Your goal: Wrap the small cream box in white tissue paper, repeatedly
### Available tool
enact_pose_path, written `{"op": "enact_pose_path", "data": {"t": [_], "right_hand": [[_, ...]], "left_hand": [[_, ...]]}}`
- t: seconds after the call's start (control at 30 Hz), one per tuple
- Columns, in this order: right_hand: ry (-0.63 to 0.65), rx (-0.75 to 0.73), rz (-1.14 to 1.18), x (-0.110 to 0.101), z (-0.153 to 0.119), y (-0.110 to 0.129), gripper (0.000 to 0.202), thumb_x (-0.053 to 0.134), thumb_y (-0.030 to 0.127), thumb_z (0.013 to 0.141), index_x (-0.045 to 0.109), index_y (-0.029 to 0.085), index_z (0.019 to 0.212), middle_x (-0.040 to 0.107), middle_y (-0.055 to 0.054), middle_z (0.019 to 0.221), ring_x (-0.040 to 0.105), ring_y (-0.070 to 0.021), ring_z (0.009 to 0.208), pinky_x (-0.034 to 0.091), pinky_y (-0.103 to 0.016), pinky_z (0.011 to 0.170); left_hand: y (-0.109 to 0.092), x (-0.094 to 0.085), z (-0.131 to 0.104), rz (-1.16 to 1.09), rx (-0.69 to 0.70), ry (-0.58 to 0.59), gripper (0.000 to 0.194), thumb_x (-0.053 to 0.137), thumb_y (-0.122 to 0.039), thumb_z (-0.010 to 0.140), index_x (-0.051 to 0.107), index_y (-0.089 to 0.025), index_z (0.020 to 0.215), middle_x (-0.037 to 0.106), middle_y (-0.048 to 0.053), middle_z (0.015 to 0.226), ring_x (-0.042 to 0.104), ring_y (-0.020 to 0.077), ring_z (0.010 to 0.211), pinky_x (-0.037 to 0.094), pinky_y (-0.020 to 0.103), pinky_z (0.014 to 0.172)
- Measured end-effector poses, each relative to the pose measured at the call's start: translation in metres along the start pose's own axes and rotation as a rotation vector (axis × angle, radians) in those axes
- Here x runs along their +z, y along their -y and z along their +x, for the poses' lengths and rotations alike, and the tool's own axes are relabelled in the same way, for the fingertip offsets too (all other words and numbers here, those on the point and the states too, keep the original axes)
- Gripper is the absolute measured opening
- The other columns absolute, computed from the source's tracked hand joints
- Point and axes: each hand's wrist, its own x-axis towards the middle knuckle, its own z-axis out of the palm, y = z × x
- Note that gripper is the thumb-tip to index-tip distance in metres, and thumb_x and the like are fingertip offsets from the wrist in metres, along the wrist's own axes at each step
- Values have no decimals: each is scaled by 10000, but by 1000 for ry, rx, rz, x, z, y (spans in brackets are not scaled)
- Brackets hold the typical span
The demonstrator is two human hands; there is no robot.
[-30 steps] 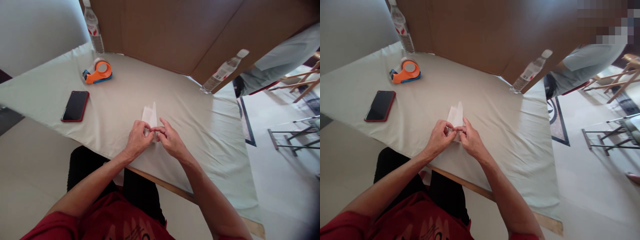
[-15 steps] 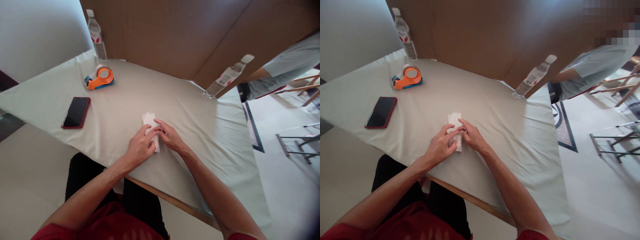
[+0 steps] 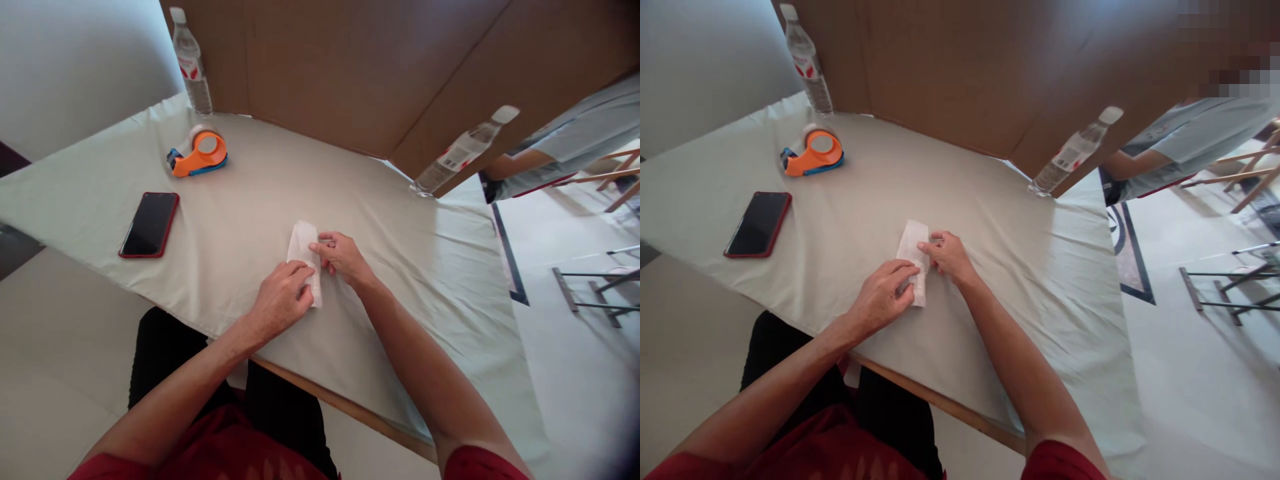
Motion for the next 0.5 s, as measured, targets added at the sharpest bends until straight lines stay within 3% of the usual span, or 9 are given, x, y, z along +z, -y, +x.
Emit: {"op": "enact_pose_path", "data": {"t": [0.1, 0.2, 0.37, 0.5], "right_hand": [[94, 15, 26, 4, 9, 7, 338, 786, 414, 671, 632, 174, 853, 458, 77, 495, 364, -79, 426, 265, -226, 386], [156, -55, 70, 5, 12, 10, 323, 807, 437, 622, 640, 179, 721, 520, 47, 560, 426, -88, 515, 314, -227, 459], [126, -216, 198, 6, -3, 9, 254, 779, 401, 660, 703, 179, 760, 646, 9, 720, 530, -126, 663, 437, -264, 634], [158, -322, 174, 5, -25, 9, 224, 749, 401, 752, 711, 187, 803, 664, -6, 777, 566, -149, 733, 458, -287, 710]], "left_hand": [[0, -3, 2, -19, -11, 37, 350, 532, -87, 844, 688, -180, 1143, 727, 102, 1160, 668, 249, 1094, 555, 422, 1004], [0, -5, 3, -22, -44, 84, 354, 531, -101, 840, 684, -154, 1154, 735, 112, 1124, 669, 270, 1076, 558, 444, 981], [1, -6, 3, -35, -71, 90, 319, 539, -116, 839, 681, -165, 1121, 719, 102, 1096, 668, 258, 1030, 561, 423, 939], [1, -3, -5, -61, -143, -37, 339, 592, -175, 840, 643, -183, 1174, 645, 114, 1176, 668, 223, 1000, 575, 365, 886]]}}
